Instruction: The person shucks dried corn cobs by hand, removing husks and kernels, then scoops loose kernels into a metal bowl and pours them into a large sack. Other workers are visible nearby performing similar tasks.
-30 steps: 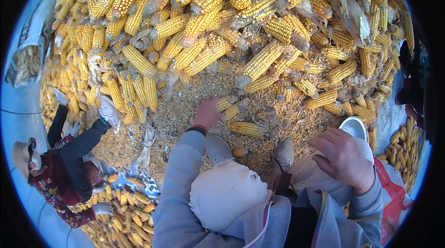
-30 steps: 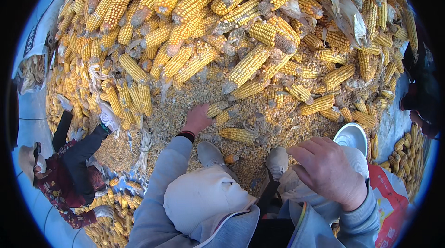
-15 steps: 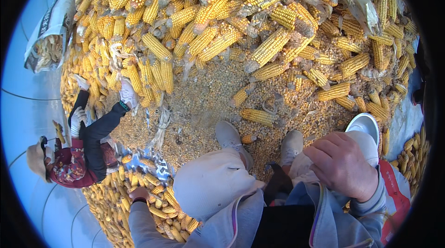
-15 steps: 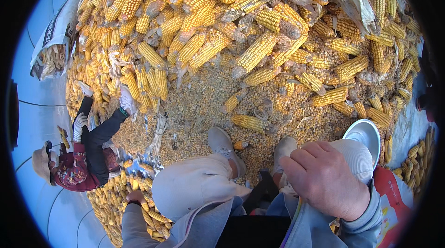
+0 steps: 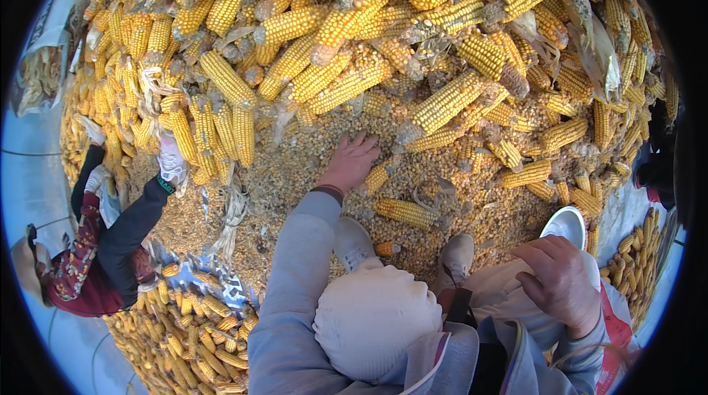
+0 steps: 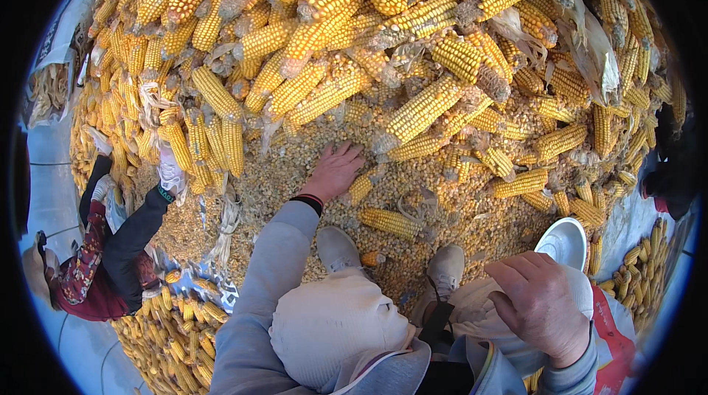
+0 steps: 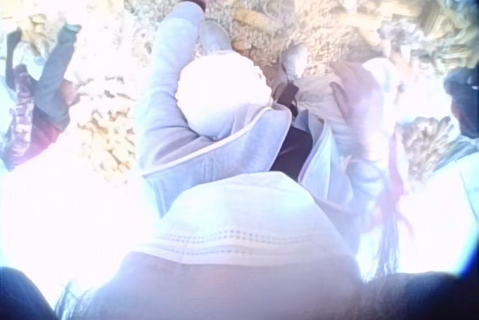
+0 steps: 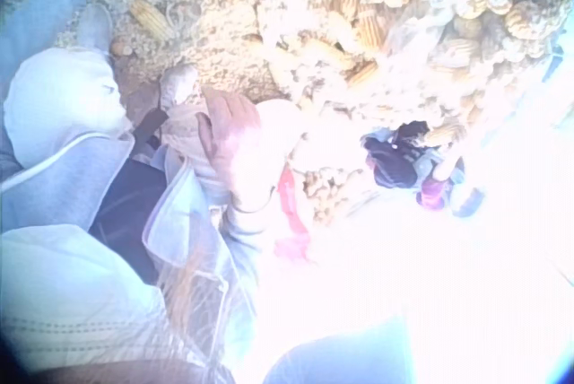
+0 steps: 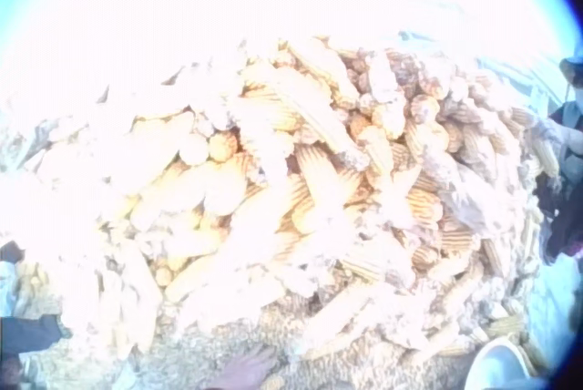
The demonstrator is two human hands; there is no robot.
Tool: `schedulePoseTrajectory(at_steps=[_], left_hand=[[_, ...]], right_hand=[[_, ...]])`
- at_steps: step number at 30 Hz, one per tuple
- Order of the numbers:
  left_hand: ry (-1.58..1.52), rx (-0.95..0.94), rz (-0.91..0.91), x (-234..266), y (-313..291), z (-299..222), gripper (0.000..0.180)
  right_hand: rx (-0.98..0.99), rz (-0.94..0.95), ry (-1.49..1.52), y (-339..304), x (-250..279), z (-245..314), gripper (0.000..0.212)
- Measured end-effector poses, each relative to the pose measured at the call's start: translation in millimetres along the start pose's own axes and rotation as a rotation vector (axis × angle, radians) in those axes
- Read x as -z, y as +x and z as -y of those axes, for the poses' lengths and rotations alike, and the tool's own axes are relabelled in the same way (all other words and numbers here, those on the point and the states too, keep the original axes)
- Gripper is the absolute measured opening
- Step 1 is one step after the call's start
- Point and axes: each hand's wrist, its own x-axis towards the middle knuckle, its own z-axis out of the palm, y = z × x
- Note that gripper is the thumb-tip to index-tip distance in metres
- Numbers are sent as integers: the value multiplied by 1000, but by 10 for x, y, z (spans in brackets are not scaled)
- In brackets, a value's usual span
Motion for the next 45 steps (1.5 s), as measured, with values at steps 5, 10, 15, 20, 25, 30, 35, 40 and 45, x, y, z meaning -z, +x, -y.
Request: schedulePoseTrajectory(at_steps=[5,10,15,20,25,30,35,40,45], left_hand=[[-108,130,59,-147,-90,129,27],[-55,213,220,-26,-500,225,17],[35,343,268,231,-1136,280,17],[108,419,370,370,-1216,294,17],[73,92,36,141,-565,366,20],[37,101,73,-45,-336,518,22],[218,353,388,5,-756,764,23],[229,749,574,232,-1213,920,32],[355,513,463,445,-1036,547,22]], right_hand=[[-83,25,-7,110,23,14,41],[-62,-4,3,32,23,42,43],[-22,-22,-3,-69,29,61,41],[-17,-21,5,-44,20,80,41],[-43,-16,39,86,0,94,40],[-67,28,-5,182,14,85,42],[-89,-23,-3,114,19,62,41],[-42,-39,-11,-44,30,45,44],[1,-68,0,-81,57,51,44]])
